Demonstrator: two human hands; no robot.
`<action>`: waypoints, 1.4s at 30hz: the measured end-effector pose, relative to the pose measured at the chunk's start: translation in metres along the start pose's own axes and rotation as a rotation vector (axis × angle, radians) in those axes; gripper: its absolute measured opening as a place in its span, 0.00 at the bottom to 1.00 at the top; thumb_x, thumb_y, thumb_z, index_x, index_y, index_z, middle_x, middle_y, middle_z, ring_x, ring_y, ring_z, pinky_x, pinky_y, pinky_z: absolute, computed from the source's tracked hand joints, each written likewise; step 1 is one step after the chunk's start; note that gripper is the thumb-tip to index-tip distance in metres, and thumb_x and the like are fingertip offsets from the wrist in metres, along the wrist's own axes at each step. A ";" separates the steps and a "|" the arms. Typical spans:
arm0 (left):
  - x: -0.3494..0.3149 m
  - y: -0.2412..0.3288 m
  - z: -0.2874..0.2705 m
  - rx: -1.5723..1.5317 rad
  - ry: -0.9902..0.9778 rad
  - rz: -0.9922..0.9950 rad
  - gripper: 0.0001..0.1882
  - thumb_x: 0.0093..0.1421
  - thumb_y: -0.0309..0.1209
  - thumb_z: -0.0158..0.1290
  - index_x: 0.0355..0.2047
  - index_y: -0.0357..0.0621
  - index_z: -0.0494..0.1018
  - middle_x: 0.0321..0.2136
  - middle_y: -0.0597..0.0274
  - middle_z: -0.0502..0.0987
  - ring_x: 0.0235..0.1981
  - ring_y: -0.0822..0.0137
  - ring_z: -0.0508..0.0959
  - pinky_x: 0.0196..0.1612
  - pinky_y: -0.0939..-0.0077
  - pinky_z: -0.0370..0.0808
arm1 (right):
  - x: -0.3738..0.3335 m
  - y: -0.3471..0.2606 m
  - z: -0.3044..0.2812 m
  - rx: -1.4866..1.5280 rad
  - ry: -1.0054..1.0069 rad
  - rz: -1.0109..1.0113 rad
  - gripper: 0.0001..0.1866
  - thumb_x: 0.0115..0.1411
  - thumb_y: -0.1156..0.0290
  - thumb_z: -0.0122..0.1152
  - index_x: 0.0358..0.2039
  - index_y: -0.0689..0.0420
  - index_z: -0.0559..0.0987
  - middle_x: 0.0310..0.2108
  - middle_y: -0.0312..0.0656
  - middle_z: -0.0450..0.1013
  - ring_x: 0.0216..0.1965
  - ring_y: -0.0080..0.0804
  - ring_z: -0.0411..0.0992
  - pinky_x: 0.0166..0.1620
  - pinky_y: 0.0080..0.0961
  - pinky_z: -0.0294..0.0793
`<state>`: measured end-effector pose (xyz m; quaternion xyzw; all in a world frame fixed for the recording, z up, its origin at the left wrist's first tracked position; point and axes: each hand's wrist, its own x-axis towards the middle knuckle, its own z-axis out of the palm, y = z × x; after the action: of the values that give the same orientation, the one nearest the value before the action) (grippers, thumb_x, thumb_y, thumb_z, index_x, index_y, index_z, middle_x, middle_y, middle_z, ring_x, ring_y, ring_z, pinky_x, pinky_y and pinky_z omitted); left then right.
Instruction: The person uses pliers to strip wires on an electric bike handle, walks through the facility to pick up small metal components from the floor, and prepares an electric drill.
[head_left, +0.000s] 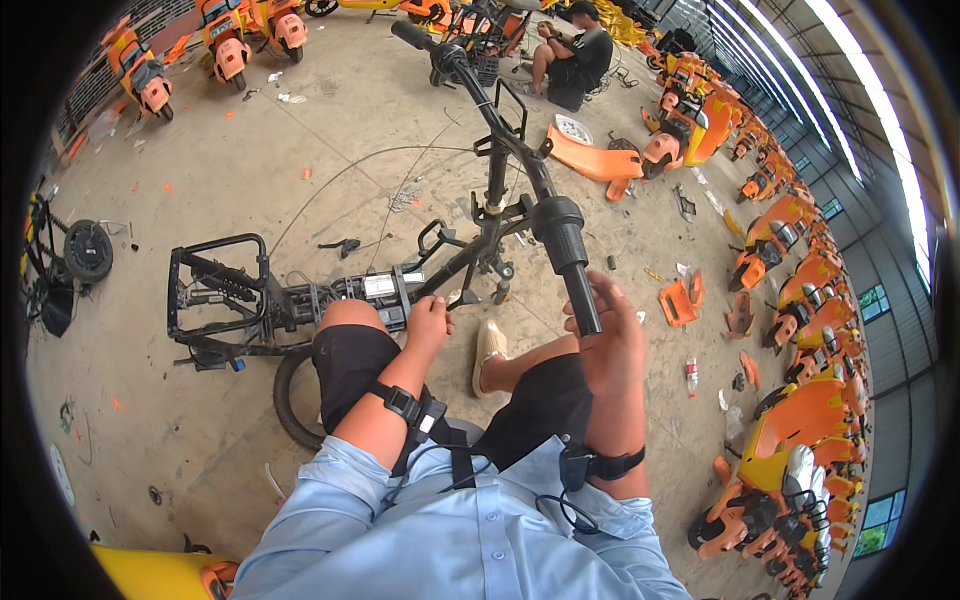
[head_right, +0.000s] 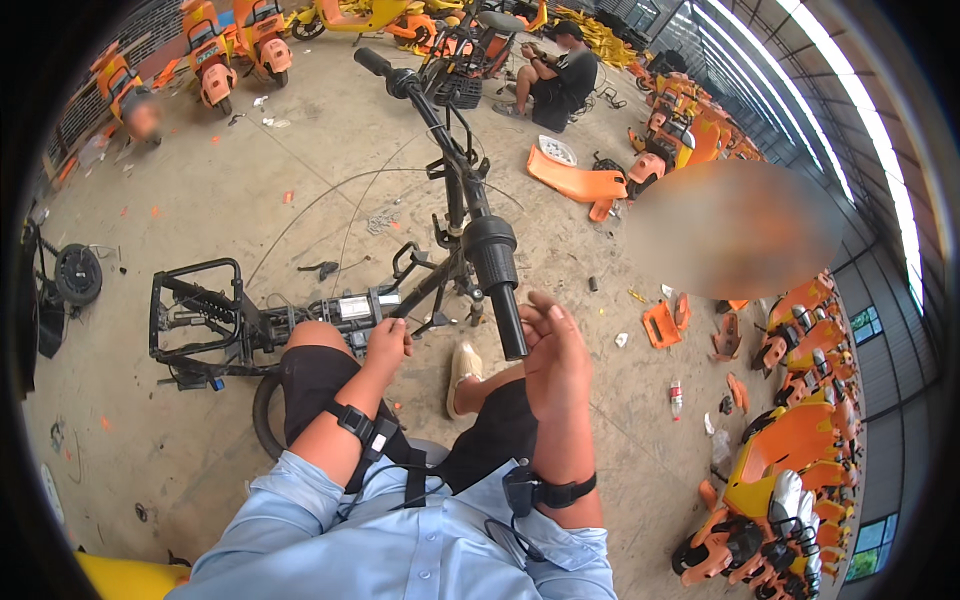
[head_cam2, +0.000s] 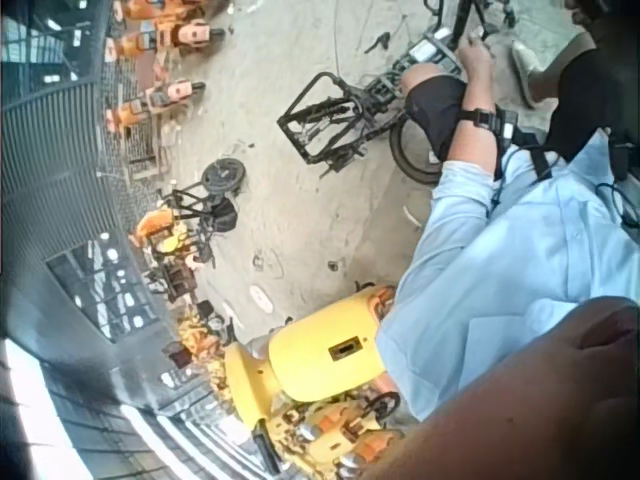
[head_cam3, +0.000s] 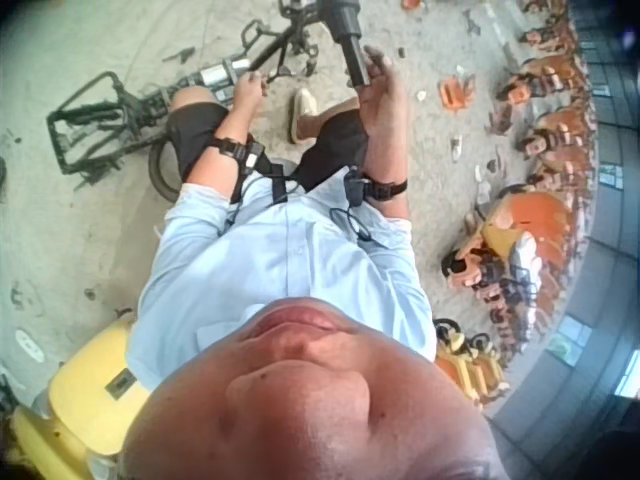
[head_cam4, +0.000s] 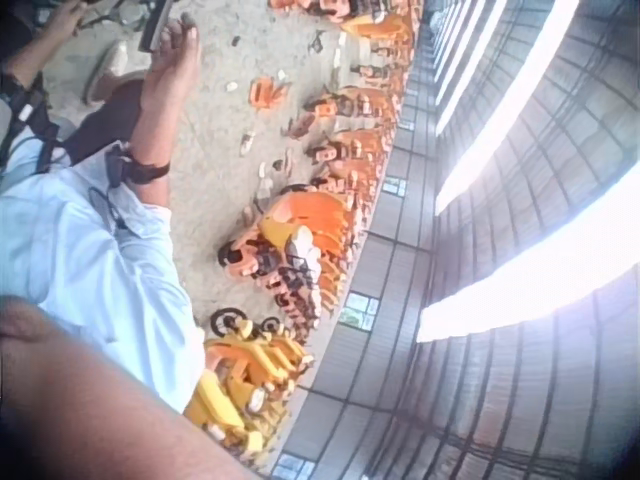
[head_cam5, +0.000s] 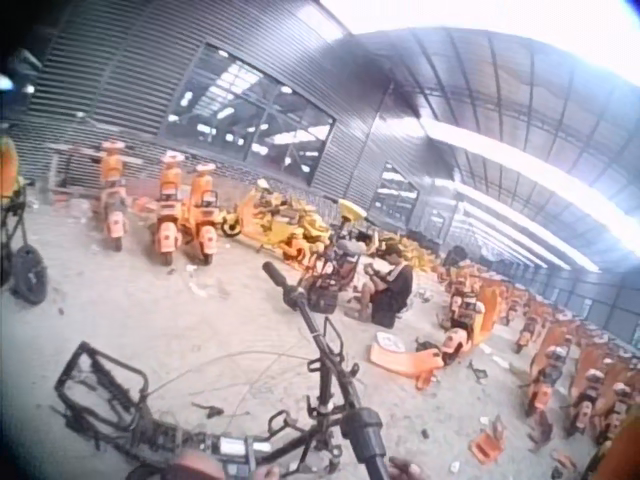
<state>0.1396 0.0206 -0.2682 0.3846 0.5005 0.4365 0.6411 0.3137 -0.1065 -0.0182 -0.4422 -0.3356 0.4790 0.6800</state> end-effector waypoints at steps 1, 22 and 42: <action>-0.002 -0.001 -0.003 0.024 -0.004 -0.037 0.16 0.71 0.37 0.43 0.44 0.35 0.71 0.23 0.60 0.75 0.17 0.69 0.73 0.24 0.69 0.70 | 0.001 0.010 -0.006 0.008 -0.011 0.079 0.25 0.67 0.56 0.48 0.54 0.65 0.70 0.41 0.44 0.74 0.37 0.31 0.74 0.40 0.25 0.73; 0.004 0.005 -0.008 0.849 -0.148 0.126 0.13 0.57 0.29 0.56 0.42 0.38 0.75 0.35 0.52 0.80 0.38 0.56 0.81 0.40 0.64 0.76 | 0.020 0.215 -0.105 -0.116 -0.016 0.710 0.13 0.63 0.65 0.55 0.44 0.58 0.75 0.36 0.38 0.75 0.33 0.27 0.72 0.37 0.23 0.68; -0.034 0.016 -0.032 1.414 -0.234 0.266 0.10 0.55 0.27 0.53 0.38 0.50 0.79 0.38 0.56 0.79 0.45 0.52 0.77 0.46 0.55 0.72 | -0.001 0.202 -0.075 -0.065 -0.060 0.704 0.13 0.65 0.69 0.51 0.46 0.60 0.74 0.37 0.40 0.75 0.35 0.26 0.72 0.37 0.22 0.69</action>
<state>0.1011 -0.0044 -0.2492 0.8086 0.5400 0.0391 0.2303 0.3073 -0.0983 -0.2337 -0.5379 -0.1974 0.6858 0.4486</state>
